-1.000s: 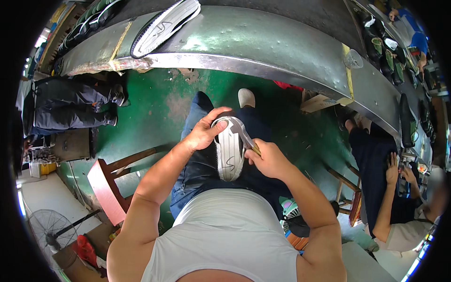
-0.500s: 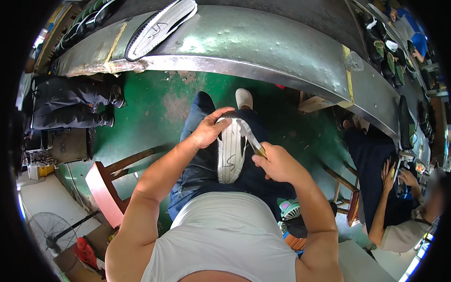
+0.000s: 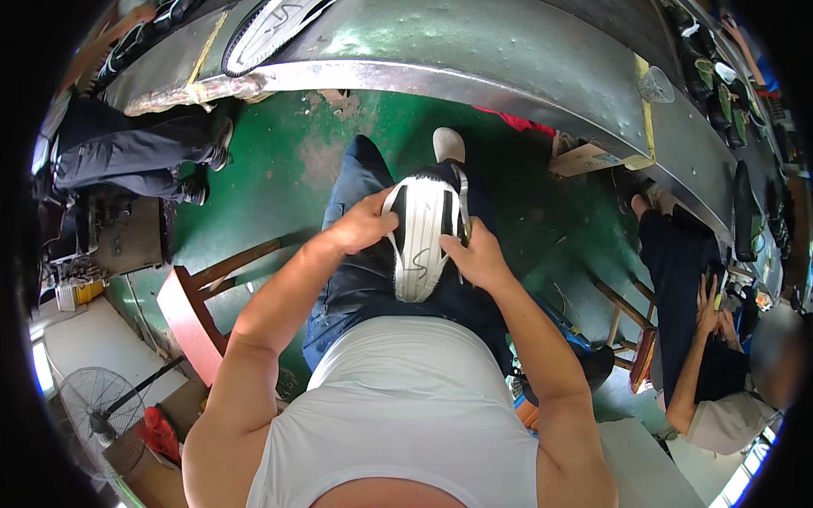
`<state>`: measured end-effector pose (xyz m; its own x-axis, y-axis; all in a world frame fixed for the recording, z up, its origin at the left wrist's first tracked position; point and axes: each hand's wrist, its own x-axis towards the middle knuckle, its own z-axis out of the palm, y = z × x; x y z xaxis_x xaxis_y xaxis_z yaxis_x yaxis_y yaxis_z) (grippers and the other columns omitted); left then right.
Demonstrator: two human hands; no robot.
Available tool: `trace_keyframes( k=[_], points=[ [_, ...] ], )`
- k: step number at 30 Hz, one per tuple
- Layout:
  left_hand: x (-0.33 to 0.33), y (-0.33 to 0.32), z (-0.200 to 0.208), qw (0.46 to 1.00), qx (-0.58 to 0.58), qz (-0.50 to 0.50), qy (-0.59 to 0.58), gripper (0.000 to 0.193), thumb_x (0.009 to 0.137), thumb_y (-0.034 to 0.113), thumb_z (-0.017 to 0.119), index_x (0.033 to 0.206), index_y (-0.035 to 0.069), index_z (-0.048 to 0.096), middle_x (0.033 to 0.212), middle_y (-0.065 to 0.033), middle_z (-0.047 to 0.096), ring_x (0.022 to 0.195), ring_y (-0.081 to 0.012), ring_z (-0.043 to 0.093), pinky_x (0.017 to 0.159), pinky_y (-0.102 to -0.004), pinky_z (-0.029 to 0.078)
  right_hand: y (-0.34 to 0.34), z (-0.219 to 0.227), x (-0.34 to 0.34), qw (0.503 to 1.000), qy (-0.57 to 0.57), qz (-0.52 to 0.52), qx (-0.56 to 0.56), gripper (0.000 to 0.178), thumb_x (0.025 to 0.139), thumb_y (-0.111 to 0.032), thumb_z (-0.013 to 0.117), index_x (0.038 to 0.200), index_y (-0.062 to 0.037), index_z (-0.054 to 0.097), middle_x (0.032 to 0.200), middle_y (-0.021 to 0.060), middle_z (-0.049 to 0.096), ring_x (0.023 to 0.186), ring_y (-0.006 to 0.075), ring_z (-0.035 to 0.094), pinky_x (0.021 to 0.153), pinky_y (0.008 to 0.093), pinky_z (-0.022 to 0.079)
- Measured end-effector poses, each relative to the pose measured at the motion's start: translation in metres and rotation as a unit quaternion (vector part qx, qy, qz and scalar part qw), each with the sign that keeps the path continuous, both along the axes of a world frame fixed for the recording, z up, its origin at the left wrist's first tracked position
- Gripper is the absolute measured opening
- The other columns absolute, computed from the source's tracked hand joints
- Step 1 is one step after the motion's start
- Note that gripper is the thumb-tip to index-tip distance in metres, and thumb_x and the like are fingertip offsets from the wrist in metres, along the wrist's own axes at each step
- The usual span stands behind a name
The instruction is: Manually lasting shoes by pulling the upper over the form and trimming excess material with a hand tool.
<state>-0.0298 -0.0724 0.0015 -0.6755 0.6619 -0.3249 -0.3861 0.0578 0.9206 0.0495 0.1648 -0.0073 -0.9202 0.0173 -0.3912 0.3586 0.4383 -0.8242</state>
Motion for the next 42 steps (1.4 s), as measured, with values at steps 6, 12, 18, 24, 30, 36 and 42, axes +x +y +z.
trace_keyframes(
  k=[6, 12, 18, 24, 30, 36, 42],
  points=[
    [0.043, 0.007, -0.017, 0.979, -0.045, 0.047, -0.193, 0.068, 0.079, -0.002, 0.054, 0.146, -0.001, 0.041, 0.131, -0.0154, 0.060, 0.116, -0.0252, 0.060, 0.100, -0.0318, 0.047, 0.021, -0.006, 0.012, 0.999, -0.013, 0.040, 0.003, 0.038, 0.074, -0.013, 0.066, 0.108, 0.0036, 0.058, 0.093, 0.0207, 0.068, 0.087, 0.0348, 0.069, 0.081, 0.0406, 0.053],
    [0.070, 0.002, -0.027, 0.994, -0.105, 0.001, 0.005, 0.107, 0.077, 0.012, 0.072, 0.157, -0.003, 0.003, 0.150, -0.0281, 0.040, 0.140, -0.0332, 0.040, 0.116, -0.0324, 0.030, 0.064, 0.028, 0.029, 0.997, -0.067, 0.015, 0.036, 0.037, 0.089, -0.020, 0.068, 0.116, 0.0029, 0.058, 0.086, 0.0109, 0.065, 0.080, 0.0228, 0.065, 0.072, 0.0357, 0.052],
    [0.095, 0.013, -0.018, 0.989, -0.135, 0.028, 0.060, 0.110, 0.078, 0.011, 0.073, 0.157, -0.004, -0.003, 0.157, -0.0246, 0.029, 0.145, -0.0288, 0.032, 0.118, -0.0307, 0.024, 0.033, 0.087, 0.047, 0.927, 0.132, 0.303, 0.177, 0.038, 0.087, -0.008, 0.063, 0.121, 0.0052, 0.057, 0.103, 0.0240, 0.063, 0.094, 0.0377, 0.063, 0.087, 0.0438, 0.051],
    [0.098, 0.024, -0.034, 0.975, 0.062, 0.179, -0.117, 0.073, 0.101, 0.022, 0.050, 0.158, -0.001, 0.010, 0.162, -0.0159, 0.024, 0.148, -0.0235, 0.025, 0.120, -0.0298, 0.020, 0.007, 0.093, 0.029, 0.836, 0.041, 0.417, 0.354, 0.020, 0.087, -0.010, 0.061, 0.102, 0.0025, 0.059, 0.091, 0.0203, 0.065, 0.084, 0.0413, 0.065, 0.077, 0.0473, 0.054],
    [0.090, 0.051, -0.042, 0.913, -0.273, 0.269, 0.141, 0.050, 0.108, 0.030, 0.032, 0.138, -0.006, 0.050, 0.129, -0.0297, 0.060, 0.124, -0.0421, 0.056, 0.105, -0.0405, 0.044, 0.017, 0.056, 0.043, 0.921, 0.069, 0.342, 0.172, 0.020, 0.088, -0.014, 0.061, 0.099, 0.0023, 0.057, 0.093, 0.0223, 0.065, 0.087, 0.0401, 0.065, 0.079, 0.0475, 0.053],
    [0.090, 0.046, -0.041, 0.903, -0.260, 0.203, 0.275, 0.049, 0.104, 0.023, 0.042, 0.147, 0.000, 0.040, 0.147, -0.0285, 0.043, 0.133, -0.0420, 0.047, 0.106, -0.0421, 0.044, 0.011, 0.066, 0.009, 0.876, 0.138, 0.281, 0.368, 0.022, 0.090, -0.009, 0.059, 0.105, 0.0060, 0.054, 0.100, 0.0230, 0.063, 0.091, 0.0395, 0.065, 0.080, 0.0463, 0.054],
    [0.074, 0.038, -0.021, 0.875, -0.326, -0.016, 0.356, 0.059, 0.101, 0.023, 0.049, 0.156, 0.028, 0.029, 0.161, -0.0268, 0.014, 0.141, -0.0480, 0.034, 0.110, -0.0436, 0.043, 0.042, 0.055, 0.000, 0.950, -0.056, 0.243, 0.189, 0.023, 0.093, -0.019, 0.063, 0.101, 0.0013, 0.056, 0.093, 0.0218, 0.066, 0.085, 0.0343, 0.068, 0.072, 0.0421, 0.055]
  ],
)
